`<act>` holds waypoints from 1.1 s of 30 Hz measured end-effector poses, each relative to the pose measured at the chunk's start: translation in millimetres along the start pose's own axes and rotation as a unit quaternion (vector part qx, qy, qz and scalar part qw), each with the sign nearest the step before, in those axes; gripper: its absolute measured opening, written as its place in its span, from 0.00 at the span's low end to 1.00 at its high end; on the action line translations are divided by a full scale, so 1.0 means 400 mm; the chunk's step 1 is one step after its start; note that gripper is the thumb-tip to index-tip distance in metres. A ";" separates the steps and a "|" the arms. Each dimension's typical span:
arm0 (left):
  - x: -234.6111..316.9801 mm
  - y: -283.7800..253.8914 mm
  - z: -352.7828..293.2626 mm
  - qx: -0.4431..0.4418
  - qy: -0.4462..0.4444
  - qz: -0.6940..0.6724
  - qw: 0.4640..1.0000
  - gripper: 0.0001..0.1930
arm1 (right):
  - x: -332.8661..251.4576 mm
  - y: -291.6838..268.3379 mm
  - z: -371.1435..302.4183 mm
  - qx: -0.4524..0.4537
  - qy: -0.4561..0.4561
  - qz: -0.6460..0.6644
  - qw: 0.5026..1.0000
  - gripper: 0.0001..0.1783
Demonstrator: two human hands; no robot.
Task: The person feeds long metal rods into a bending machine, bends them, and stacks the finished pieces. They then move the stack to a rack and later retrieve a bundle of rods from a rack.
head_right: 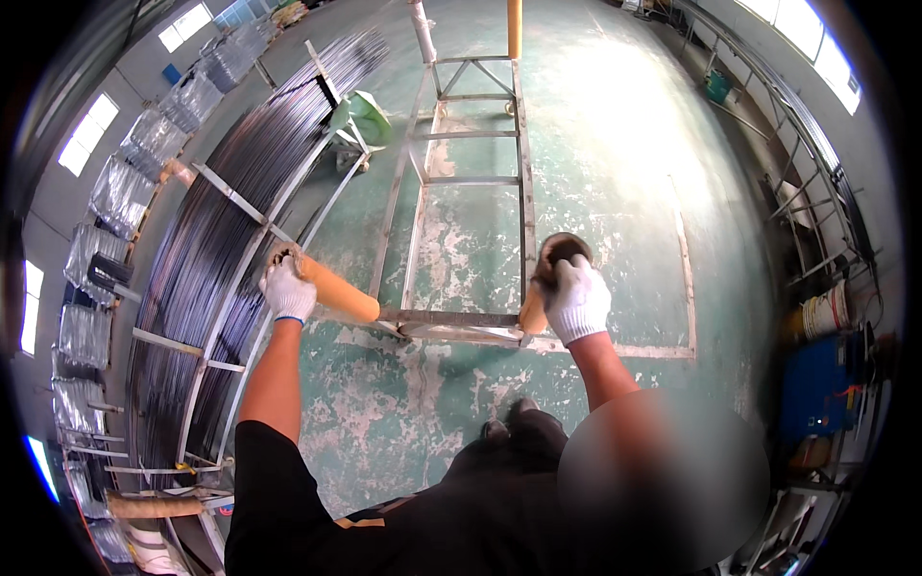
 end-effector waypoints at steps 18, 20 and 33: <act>-0.051 -0.299 -0.560 0.056 0.012 -0.037 0.998 0.18 | 0.111 -0.343 -0.475 -0.023 -0.010 -0.004 1.000 0.18; -0.045 -0.349 -0.644 0.085 0.024 -0.055 0.995 0.17 | 0.157 -0.394 -0.532 -0.015 0.001 -0.009 1.000 0.18; -0.165 -0.711 -1.269 0.112 0.049 -0.082 0.989 0.15 | 0.219 -0.783 -1.140 0.008 0.069 -0.054 0.996 0.20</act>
Point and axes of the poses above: each hand's wrist, its own z-axis towards the middle knuckle, its own y-axis out of the palm, x = y × z, the point moved 6 cm from there along z, towards the middle knuckle, and after that the axes turned 10 degrees about x, right-handed, at the moved point
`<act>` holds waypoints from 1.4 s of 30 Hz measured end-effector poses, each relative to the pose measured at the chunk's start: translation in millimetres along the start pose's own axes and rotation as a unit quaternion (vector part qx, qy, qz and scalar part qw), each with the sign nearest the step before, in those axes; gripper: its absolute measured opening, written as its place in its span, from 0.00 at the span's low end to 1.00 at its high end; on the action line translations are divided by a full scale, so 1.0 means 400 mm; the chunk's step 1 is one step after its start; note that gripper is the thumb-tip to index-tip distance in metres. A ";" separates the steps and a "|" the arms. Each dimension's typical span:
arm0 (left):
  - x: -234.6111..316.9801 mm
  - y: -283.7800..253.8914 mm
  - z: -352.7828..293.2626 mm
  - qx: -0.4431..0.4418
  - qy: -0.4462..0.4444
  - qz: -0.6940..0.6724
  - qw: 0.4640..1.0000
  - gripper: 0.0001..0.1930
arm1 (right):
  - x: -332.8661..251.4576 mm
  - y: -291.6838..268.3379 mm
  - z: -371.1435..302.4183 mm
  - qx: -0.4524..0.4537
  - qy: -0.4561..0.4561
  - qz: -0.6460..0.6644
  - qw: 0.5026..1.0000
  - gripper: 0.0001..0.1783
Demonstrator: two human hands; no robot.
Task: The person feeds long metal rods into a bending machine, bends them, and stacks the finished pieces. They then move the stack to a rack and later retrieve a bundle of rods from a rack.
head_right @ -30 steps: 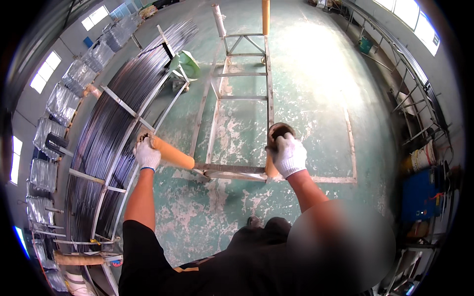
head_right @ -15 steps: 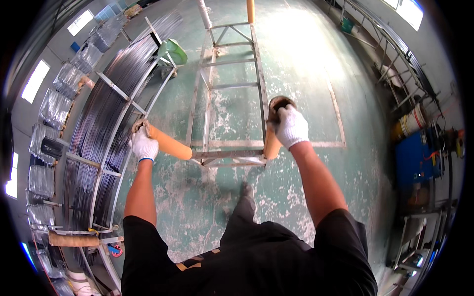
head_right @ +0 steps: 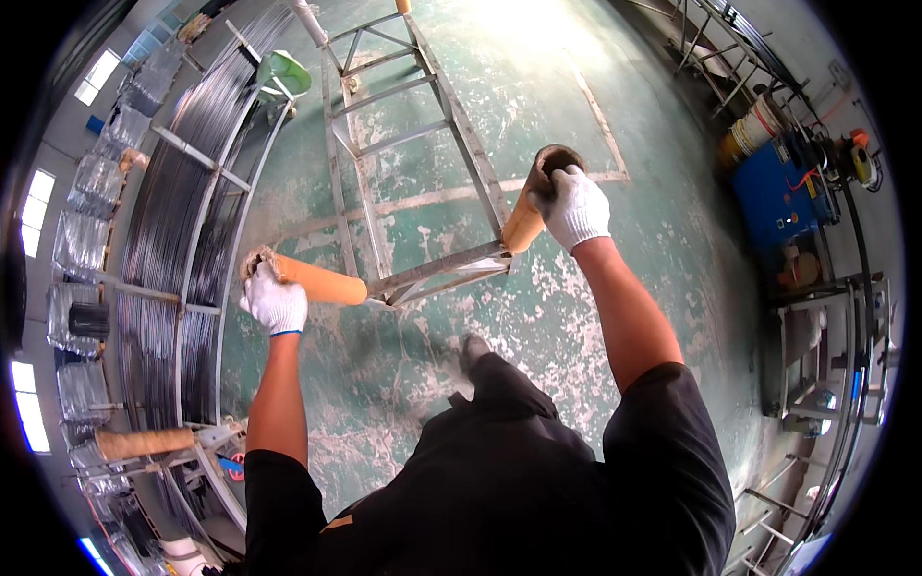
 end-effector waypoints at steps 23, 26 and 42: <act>-0.133 -1.001 -1.078 0.009 0.070 0.013 0.997 0.18 | 0.158 -0.721 -1.255 0.078 0.056 -0.041 0.995 0.18; -0.174 -1.129 -1.202 0.001 0.085 0.033 0.996 0.17 | 0.163 -0.810 -1.423 0.057 0.071 -0.042 0.995 0.18; -0.348 -1.630 -1.717 -0.009 0.125 -0.035 0.991 0.18 | 0.115 -1.258 -2.178 0.126 0.142 -0.127 0.974 0.18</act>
Point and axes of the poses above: each hand's wrist, its own z-axis towards the middle knuckle, its own y-axis out of the palm, x = y × z, the point moved 6 cm from there along z, towards the middle knuckle, and after that the axes turned 10 degrees about x, right-handed, at the moved point
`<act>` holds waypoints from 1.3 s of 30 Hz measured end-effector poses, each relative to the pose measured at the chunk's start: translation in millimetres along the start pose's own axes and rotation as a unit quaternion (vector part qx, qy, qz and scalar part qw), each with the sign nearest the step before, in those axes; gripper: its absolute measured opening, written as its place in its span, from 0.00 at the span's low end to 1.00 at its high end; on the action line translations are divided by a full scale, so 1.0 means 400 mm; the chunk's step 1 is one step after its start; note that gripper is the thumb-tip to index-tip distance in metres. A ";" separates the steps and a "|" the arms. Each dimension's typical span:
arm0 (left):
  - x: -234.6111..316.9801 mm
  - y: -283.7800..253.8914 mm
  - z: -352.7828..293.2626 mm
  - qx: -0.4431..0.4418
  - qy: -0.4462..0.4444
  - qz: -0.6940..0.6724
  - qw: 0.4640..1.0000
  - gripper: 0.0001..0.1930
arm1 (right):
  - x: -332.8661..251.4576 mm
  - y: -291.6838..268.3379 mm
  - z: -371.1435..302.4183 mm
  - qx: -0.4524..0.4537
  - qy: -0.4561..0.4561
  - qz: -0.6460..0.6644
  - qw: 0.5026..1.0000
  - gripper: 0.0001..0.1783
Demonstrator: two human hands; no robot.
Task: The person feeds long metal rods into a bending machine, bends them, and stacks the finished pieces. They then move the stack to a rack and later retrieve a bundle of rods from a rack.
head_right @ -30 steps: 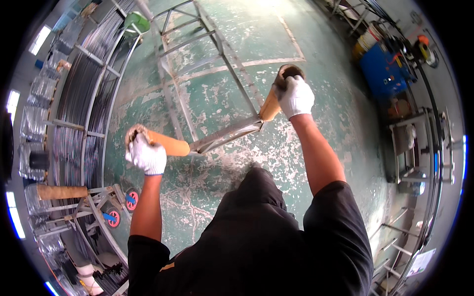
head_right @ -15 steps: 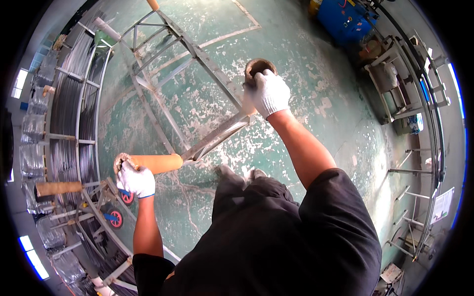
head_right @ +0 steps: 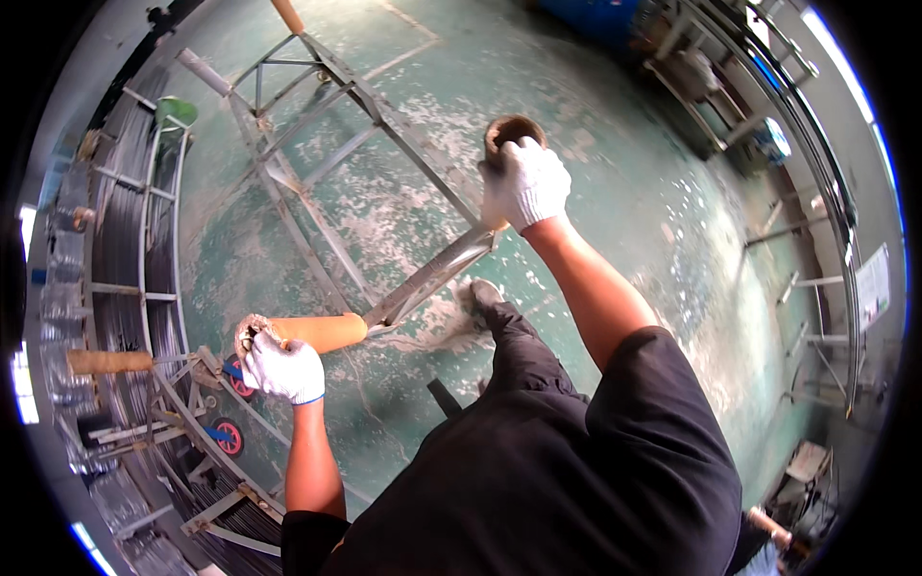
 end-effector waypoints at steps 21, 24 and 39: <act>-0.114 -0.306 -0.333 -0.012 -0.017 -0.033 0.999 0.08 | 0.208 -0.362 -0.352 -0.021 -0.061 0.017 0.998 0.22; -0.103 -0.316 -0.344 -0.006 -0.032 -0.034 0.999 0.09 | 0.264 -0.392 -0.370 -0.024 -0.084 0.028 0.996 0.22; 0.427 -0.521 -0.573 0.040 0.021 -0.124 0.991 0.09 | 0.839 -0.513 -0.276 0.007 -0.077 0.021 0.997 0.21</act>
Point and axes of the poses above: each hand's wrist, its own z-axis towards the middle knuckle, its own y-axis out of the palm, x = y × z, the point moved 6 cm from there along z, towards the middle knuckle, and after that the axes turned 10 degrees about x, right-handed, at the moved point
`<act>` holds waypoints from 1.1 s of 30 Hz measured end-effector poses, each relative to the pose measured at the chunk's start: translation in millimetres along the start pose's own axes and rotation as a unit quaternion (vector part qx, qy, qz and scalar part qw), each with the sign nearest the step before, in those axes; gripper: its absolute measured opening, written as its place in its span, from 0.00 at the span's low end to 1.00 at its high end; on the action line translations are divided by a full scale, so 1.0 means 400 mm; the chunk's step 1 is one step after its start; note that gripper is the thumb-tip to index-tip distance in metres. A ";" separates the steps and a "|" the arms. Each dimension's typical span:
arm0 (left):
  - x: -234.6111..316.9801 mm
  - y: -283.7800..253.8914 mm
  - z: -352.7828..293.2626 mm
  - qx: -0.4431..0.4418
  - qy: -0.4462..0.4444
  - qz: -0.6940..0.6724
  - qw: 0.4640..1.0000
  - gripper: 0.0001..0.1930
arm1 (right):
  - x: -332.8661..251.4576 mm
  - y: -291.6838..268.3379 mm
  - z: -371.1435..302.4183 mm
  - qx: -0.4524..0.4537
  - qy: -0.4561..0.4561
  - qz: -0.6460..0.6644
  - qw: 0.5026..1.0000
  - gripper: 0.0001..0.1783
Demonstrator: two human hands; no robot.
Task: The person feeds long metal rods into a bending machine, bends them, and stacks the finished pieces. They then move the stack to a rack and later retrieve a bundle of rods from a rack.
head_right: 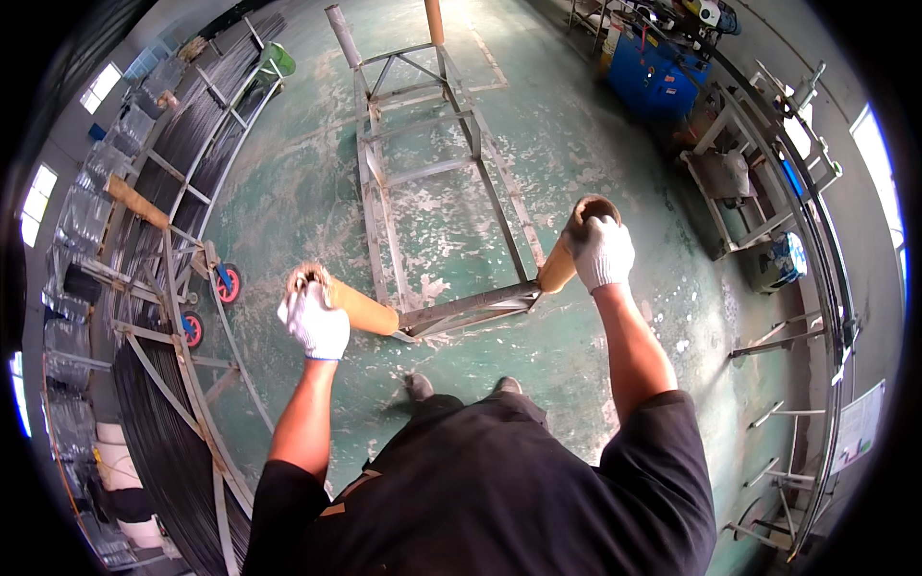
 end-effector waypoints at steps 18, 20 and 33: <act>0.075 -0.159 -0.144 -0.030 -0.007 0.079 0.996 0.09 | 0.031 -0.125 -0.155 -0.087 -0.024 0.008 0.996 0.21; 0.061 -0.166 -0.152 -0.024 -0.006 0.071 0.997 0.09 | 0.017 -0.120 -0.154 -0.073 -0.031 0.007 0.997 0.21; 0.027 -0.204 -0.186 -0.084 -0.053 0.087 0.991 0.17 | 0.048 -0.121 -0.193 -0.126 -0.040 0.040 0.990 0.21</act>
Point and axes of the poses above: each hand's wrist, its own z-axis towards the middle knuckle, its own y-axis out of the palm, x = y × z, the point moved 6 cm from there along z, towards the middle knuckle, and after that the axes turned 10 degrees about x, right-handed, at the moved point
